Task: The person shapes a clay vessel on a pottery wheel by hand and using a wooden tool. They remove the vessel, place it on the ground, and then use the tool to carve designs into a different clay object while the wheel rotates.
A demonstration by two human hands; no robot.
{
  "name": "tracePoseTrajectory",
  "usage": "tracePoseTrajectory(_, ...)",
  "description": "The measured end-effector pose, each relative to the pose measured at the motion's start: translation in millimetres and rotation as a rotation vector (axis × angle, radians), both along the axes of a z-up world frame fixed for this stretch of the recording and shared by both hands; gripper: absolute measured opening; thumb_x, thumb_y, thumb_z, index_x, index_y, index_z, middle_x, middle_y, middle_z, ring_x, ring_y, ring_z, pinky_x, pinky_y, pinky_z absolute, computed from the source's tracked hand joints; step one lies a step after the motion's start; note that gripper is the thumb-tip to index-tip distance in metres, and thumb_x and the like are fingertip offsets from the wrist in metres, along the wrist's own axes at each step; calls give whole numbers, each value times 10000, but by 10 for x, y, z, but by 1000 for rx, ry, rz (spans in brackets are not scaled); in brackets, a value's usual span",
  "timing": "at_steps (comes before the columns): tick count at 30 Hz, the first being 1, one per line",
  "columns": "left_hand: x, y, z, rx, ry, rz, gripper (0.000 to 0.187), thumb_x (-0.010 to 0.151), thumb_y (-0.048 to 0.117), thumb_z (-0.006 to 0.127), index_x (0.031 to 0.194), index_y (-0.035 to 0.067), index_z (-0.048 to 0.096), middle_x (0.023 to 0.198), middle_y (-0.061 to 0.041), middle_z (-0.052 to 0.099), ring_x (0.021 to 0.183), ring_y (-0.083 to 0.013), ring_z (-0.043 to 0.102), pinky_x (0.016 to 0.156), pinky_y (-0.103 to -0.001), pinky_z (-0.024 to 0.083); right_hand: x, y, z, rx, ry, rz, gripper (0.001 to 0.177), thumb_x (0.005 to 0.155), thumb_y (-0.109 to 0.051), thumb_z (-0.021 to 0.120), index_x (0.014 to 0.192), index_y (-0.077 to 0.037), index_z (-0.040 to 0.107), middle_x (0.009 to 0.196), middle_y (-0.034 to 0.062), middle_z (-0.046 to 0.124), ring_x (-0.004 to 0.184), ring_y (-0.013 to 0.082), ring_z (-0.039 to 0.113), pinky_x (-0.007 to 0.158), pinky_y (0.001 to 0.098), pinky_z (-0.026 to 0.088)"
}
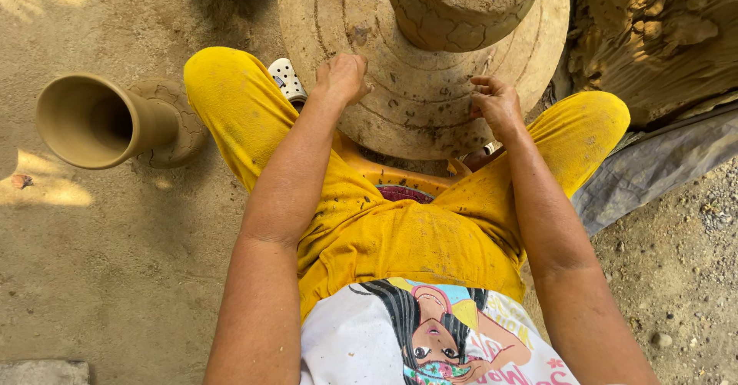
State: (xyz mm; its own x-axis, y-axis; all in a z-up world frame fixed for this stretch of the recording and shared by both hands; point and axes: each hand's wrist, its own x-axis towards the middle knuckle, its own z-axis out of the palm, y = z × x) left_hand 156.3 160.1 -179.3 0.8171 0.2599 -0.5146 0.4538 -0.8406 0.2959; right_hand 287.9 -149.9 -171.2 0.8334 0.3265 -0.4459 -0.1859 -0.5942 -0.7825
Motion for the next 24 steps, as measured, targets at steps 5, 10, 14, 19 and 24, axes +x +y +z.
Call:
tracePoseTrajectory(5, -55, -4, 120, 42, -62, -17, 455, 878, 422, 751, 1176, 94, 649, 1142, -158, 628, 1038, -313, 593, 937, -516, 526, -7, 4, -4, -45, -33, 47, 355, 949, -36, 658, 1301, -78, 674, 1122, 71, 721, 793, 116, 671, 725, 253, 605)
tracePoseTrajectory(10, -37, 188, -68, -7, -58, 171, 259, 966, 257, 729, 1114, 53, 669, 1070, -158, 689, 935, -279, 703, 857, -396, 607, -61, -11, 90, -172, -78, 42, 398, 904, -15, 641, 1285, -118, 693, 1001, 57, 745, 771, 91, 669, 726, 239, 598)
tracePoseTrajectory(14, -188, 274, -10, 7, -568, 228, 304, 818, -44, 661, 1074, 113, 714, 1069, -75, 679, 934, -204, 658, 865, -371, 582, -53, -16, 61, -155, -159, 32, 248, 949, -64, 665, 1179, -111, 742, 970, 37, 748, 771, 114, 665, 726, 297, 579)
tracePoseTrajectory(19, -192, 299, 69, 67, -324, 369, 172, 921, 237, 755, 921, 73, 703, 880, -96, 652, 773, -207, 638, 719, -369, 588, -2, -57, -71, -171, -316, 74, 193, 940, -68, 678, 1104, -121, 765, 1010, 2, 744, 864, 105, 690, 819, 310, 584)
tracePoseTrajectory(24, -98, 546, -138, 57, -899, 429, 110, 1079, 187, 632, 1037, 122, 710, 988, -26, 654, 879, -131, 637, 743, -284, 608, 45, -112, -99, -408, -448, 62, 250, 914, -98, 727, 1153, -137, 789, 1282, 159, 622, 1176, 245, 567, 1046, 419, 472)
